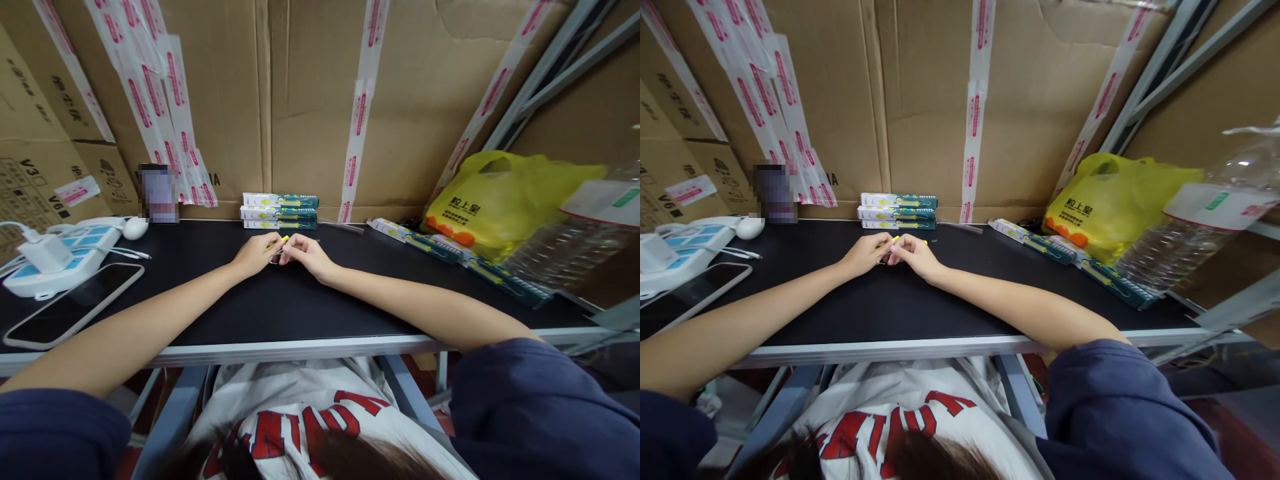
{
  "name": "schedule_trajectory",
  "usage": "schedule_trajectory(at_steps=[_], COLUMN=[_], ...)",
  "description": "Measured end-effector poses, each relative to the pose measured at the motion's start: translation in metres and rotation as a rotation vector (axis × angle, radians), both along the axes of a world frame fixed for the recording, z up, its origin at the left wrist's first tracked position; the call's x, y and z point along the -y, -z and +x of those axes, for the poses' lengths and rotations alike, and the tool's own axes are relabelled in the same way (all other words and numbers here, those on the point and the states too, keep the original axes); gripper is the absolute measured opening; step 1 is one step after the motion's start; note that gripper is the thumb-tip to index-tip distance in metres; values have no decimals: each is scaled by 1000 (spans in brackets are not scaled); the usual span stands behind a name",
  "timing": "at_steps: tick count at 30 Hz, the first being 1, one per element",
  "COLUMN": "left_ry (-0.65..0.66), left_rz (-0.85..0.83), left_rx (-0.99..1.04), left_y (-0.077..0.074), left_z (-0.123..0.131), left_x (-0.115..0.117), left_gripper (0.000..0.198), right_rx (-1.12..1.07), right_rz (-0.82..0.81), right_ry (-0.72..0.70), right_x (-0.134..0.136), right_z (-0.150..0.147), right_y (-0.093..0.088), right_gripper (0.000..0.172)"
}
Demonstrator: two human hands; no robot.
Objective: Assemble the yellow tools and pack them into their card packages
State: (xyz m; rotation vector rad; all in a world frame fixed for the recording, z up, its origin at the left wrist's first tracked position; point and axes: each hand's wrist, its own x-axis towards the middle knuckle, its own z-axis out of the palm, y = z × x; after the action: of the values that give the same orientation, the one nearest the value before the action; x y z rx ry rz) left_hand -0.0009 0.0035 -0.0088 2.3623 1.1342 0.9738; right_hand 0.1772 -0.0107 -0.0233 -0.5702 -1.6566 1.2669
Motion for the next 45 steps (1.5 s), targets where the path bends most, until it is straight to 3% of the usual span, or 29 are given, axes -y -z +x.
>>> schedule_trajectory(at_steps=[4, 6, 8, 13, 15, 17, 18, 21, 23, 26, 30, 33, 45], left_ry=[79, 88, 99, 96, 83, 90, 98, 115, 119, 131, 126, 123, 142], left_rz=[-51, -36, -42, -38, 16, 57, 67, 56, 11, -170, -434, -513, -334], left_rx=[22, 18, 21, -34, -69, -90, -95, -86, -74, -51, -42, -36, -137], left_y=[-2, -2, -1, -1, -3, -4, -4, -6, -8, -13, -19, -20, -21], left_z=[0, -1, -2, -2, -1, 1, 2, 5, 6, 8, 11, 11, 13], left_x=[-2, -4, -6, -2, 1, 4, 5, 7, 11, 17, 23, 23, 26], left_gripper=[36, 35, 36, 38, 37, 35, 35, 37, 37, 35, 29, 21, 28], right_rx=[2, 18, 22, 106, 171, 182, 163, 140, 173, 278, 305, 329, 475], right_rz=[-98, -115, -135, -263, -270, -175, -99, 167, 222, 221, 243, 248, 418], right_ry=[-75, -131, -206, -643, -735, -596, -431, 12, 163, 155, 159, 162, 123], right_x=[-3, 8, 34, 125, 140, 131, 118, 64, 31, 5, -1, -3, 0], right_z=[1, -4, -13, -24, -19, -8, -1, 21, 32, 40, 41, 43, 45], right_y=[-2, -4, -5, -16, -23, -30, -33, -32, -26, -15, -7, -6, -8], right_gripper=[51, 52, 52, 39, 38, 39, 40, 44, 49, 50, 50, 51, 47])
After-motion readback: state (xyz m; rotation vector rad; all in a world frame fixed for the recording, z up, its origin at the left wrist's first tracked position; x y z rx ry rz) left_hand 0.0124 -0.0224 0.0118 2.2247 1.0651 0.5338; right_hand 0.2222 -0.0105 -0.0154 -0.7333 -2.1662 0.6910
